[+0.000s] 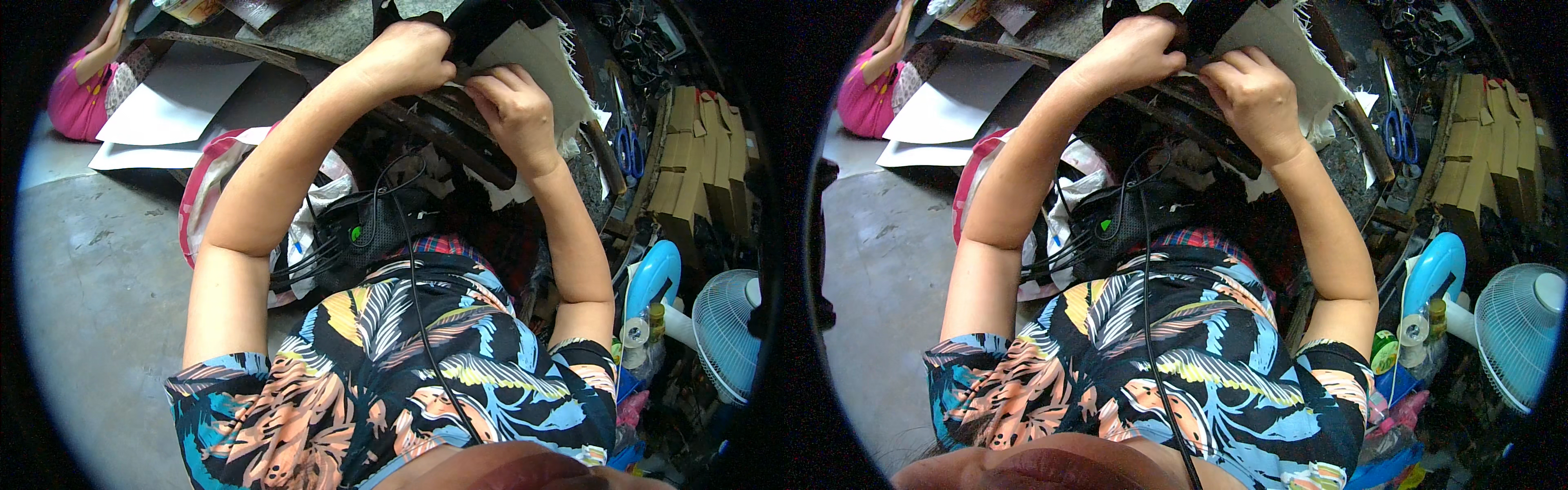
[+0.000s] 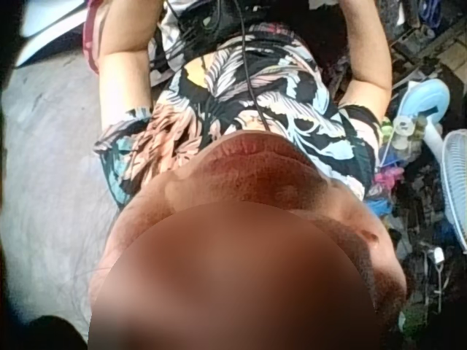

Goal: The person repeatedly places a white fabric insert into a black shoe, presses it into place, and trims excess fabric with scissors. The person flips the shoe to check fit and continues trimming and adjusting the insert.

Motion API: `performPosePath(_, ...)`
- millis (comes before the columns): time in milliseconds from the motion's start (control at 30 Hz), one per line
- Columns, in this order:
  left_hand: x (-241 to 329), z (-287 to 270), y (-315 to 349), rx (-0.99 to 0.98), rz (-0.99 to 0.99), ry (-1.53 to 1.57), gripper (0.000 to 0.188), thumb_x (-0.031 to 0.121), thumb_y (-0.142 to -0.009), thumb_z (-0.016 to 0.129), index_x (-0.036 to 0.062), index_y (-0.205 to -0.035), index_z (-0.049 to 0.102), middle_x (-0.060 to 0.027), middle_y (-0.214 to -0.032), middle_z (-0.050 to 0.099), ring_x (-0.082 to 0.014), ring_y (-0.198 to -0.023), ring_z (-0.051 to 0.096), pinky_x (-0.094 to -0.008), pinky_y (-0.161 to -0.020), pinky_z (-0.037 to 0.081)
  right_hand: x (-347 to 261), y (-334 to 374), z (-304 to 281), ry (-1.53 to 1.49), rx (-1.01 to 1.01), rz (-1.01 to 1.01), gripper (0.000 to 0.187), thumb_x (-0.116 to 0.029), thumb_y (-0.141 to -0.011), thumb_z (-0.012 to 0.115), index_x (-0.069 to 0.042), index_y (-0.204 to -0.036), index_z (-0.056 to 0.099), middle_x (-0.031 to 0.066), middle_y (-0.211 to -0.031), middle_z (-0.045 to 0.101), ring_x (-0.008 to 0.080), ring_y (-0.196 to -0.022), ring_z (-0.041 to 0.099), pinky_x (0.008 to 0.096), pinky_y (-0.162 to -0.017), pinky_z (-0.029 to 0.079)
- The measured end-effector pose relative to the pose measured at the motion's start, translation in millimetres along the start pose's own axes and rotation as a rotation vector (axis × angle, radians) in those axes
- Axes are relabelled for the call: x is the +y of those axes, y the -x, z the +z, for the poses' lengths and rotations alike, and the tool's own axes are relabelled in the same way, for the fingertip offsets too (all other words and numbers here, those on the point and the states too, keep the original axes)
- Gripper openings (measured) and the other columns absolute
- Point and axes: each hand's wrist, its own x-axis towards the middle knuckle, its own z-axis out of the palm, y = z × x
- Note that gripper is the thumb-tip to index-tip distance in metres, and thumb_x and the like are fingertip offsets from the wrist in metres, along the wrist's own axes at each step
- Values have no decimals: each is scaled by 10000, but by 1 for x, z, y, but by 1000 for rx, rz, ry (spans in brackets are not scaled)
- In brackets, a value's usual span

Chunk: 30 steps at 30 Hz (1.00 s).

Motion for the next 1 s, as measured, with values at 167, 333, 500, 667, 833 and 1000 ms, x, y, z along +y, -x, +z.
performPosePath(167, -5, 1, 2, 79, 78, 15, 284, 240, -808, 662, -21, -915, 690, -267, -903, 673, -439, -936, 656, -498, -868, 530, 10, 7, -2, -364, -40, 431, 98, -159, -852, 739, -95, -922, 715, 82, -893, 692, 279, -869, 673, 372, -743, 545)
performPosePath(333, 1, -7, 1, -20, -5, 18, 304, 271, -814, 646, 6, -949, 710, -258, -925, 684, -429, -933, 665, -495, -859, 537, 10, 7, 3, -131, -41, 43, 111, -179, -839, 755, -111, -919, 719, 53, -981, 708, 283, -921, 673, 386, -774, 557)
performPosePath(500, 9, -12, -1, -33, -33, -21, 287, 275, -809, 635, 18, -894, 730, -244, -903, 698, -406, -897, 686, -486, -832, 553, 6, 6, 3, -124, -79, -109, 147, -170, -814, 769, -96, -918, 696, 50, -1040, 705, 281, -943, 668, 382, -805, 563)
performPosePath(667, -3, 0, -3, 45, -13, -30, 239, 230, -795, 639, 23, -851, 744, -217, -847, 714, -371, -852, 715, -464, -799, 573, 1, 8, -2, -378, -178, -46, 107, -93, -857, 730, -64, -946, 680, 88, -1061, 712, 282, -983, 669, 376, -823, 557)
performPosePath(833, -16, 24, -15, 111, 39, -48, 224, 215, -793, 638, 26, -851, 745, -213, -856, 715, -373, -845, 716, -462, -789, 577, 0, 7, -1, -249, 23, 3, 154, -160, -895, 706, -55, -995, 655, 123, -991, 697, 310, -926, 662, 390, -823, 539)
performPosePath(1000, -17, 32, -15, 95, 22, -95, 218, 201, -802, 631, 29, -869, 748, -214, -875, 719, -368, -849, 720, -464, -791, 579, -8, 10, 2, -113, -160, 87, 230, -198, -879, 725, -75, -1042, 618, 134, -938, 680, 322, -951, 652, 414, -824, 530)
